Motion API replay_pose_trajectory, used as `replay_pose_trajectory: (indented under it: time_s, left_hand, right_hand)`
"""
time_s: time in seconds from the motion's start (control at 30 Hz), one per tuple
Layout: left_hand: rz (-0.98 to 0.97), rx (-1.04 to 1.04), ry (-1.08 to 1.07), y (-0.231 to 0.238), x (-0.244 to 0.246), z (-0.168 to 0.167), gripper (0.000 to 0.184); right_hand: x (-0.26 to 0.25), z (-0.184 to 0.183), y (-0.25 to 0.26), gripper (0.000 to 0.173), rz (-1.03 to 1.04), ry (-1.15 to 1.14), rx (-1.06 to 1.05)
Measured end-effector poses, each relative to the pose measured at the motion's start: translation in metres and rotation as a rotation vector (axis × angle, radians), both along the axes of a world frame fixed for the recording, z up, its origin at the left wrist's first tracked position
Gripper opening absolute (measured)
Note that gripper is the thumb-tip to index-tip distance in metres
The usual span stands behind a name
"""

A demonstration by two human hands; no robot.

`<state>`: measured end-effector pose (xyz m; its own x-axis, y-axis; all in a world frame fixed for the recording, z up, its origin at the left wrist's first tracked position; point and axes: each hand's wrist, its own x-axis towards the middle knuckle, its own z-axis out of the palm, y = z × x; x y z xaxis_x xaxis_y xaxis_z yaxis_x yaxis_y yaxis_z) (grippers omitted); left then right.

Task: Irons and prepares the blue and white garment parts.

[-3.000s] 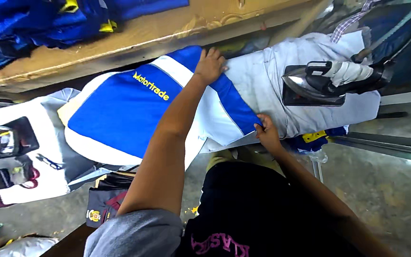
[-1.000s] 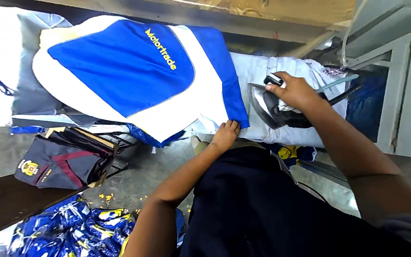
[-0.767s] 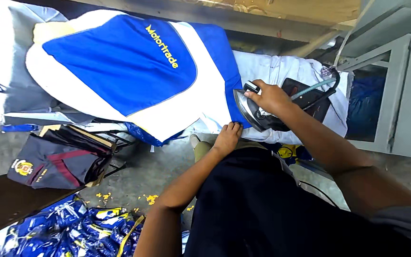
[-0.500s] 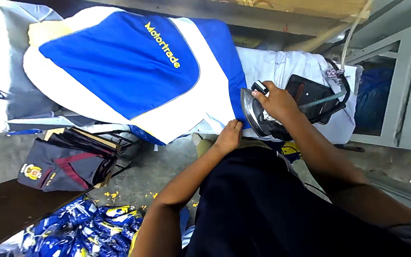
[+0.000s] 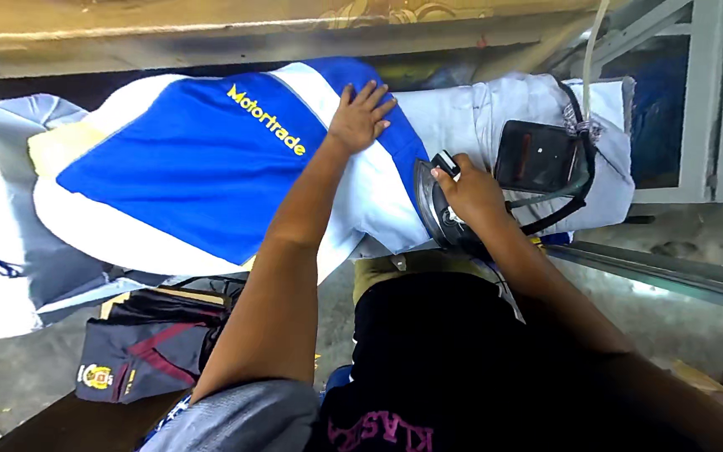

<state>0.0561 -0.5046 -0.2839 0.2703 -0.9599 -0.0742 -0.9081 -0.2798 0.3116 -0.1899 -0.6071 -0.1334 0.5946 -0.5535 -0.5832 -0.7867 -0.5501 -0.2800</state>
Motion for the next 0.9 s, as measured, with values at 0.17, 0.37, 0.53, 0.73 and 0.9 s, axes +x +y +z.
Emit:
replay_pose_trajectory:
  time_s: [0.17,0.37,0.53,0.73,0.9]
  left_hand:
    - [-0.023,-0.004,-0.004,0.002,0.004,-0.008,0.055]
    - [-0.01,0.059,0.007,0.001,0.003,-0.003,0.055]
    - [0.003,0.066,0.036,0.002,0.003,-0.001,0.055]
    - [0.017,0.079,0.054,0.0,0.003,0.004,0.054]
    - [0.033,0.08,0.144,-0.001,0.001,0.01,0.051]
  right_hand:
    - [0.008,-0.001,0.004,0.06,-0.075,0.015,-0.028]
    - [0.025,-0.001,0.006,0.059,-0.102,-0.015,-0.034]
    - [0.02,0.0,0.007,0.061,-0.122,-0.006,-0.036]
    - [0.03,0.0,0.003,0.059,-0.159,-0.02,-0.04]
    - [0.01,0.001,-0.004,0.059,-0.117,-0.027,-0.007]
